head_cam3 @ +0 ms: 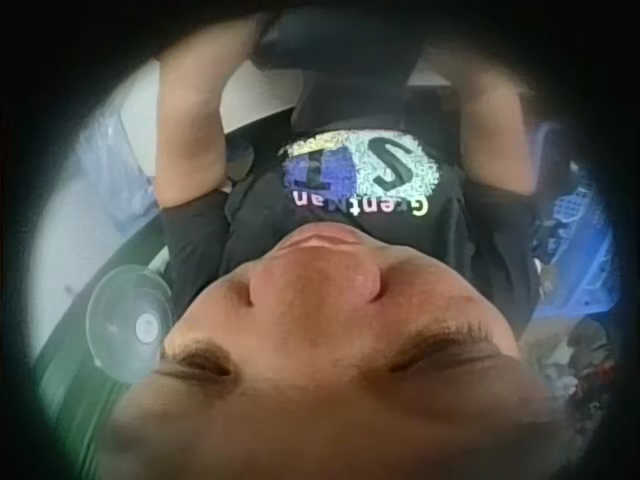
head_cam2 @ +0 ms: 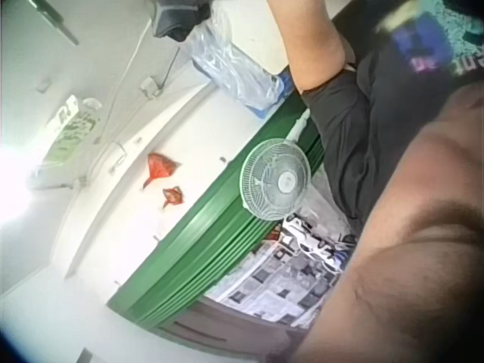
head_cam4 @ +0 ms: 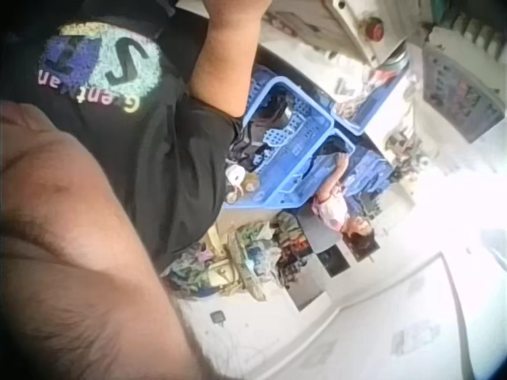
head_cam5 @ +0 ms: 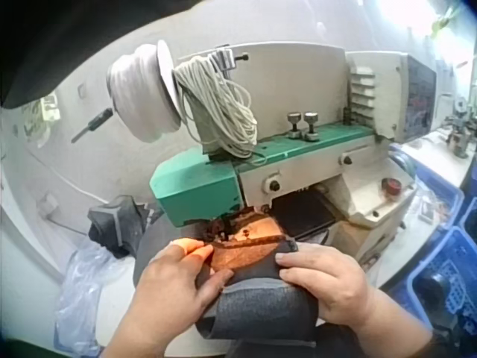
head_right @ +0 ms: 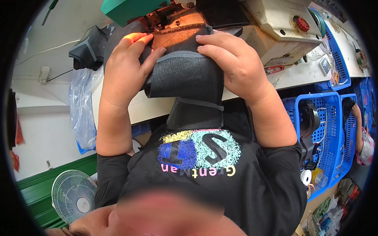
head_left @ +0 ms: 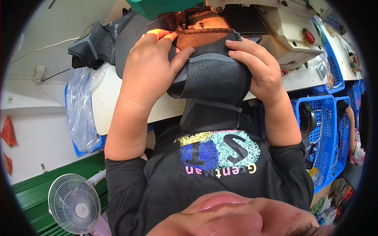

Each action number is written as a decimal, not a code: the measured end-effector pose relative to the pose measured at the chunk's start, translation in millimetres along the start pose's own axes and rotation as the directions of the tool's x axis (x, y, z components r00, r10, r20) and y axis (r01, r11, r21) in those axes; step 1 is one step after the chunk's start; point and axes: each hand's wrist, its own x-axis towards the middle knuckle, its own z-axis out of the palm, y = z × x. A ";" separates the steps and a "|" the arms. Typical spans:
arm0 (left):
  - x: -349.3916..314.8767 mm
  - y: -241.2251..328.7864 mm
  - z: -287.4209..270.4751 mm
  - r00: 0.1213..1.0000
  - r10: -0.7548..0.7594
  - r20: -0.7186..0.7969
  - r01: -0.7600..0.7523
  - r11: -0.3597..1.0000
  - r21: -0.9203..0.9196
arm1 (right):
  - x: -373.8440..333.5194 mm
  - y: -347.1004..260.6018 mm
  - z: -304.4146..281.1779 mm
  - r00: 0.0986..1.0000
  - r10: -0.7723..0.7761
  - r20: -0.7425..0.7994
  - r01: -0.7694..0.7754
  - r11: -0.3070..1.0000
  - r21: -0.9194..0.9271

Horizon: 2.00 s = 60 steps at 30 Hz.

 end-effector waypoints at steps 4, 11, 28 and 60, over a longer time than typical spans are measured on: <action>-2.5 2.7 -3.1 0.997 -0.060 0.038 0.061 0.998 -0.012 | 0.3 -2.3 -2.2 1.000 -0.012 0.014 0.013 1.000 -0.019; 0.6 6.1 -2.2 0.995 -0.091 0.046 0.091 0.996 0.005 | 3.4 3.4 -4.9 1.000 -0.008 0.024 0.008 1.000 -0.020; 11.8 3.4 -2.0 0.970 -0.184 0.160 0.188 0.982 -0.011 | 6.8 4.4 -5.6 0.996 0.017 0.085 -0.015 1.000 -0.026; 9.3 -31.0 -9.7 0.969 -0.070 0.236 0.100 0.988 -0.119 | 26.7 -28.7 19.4 0.982 -0.148 0.119 0.138 0.986 0.090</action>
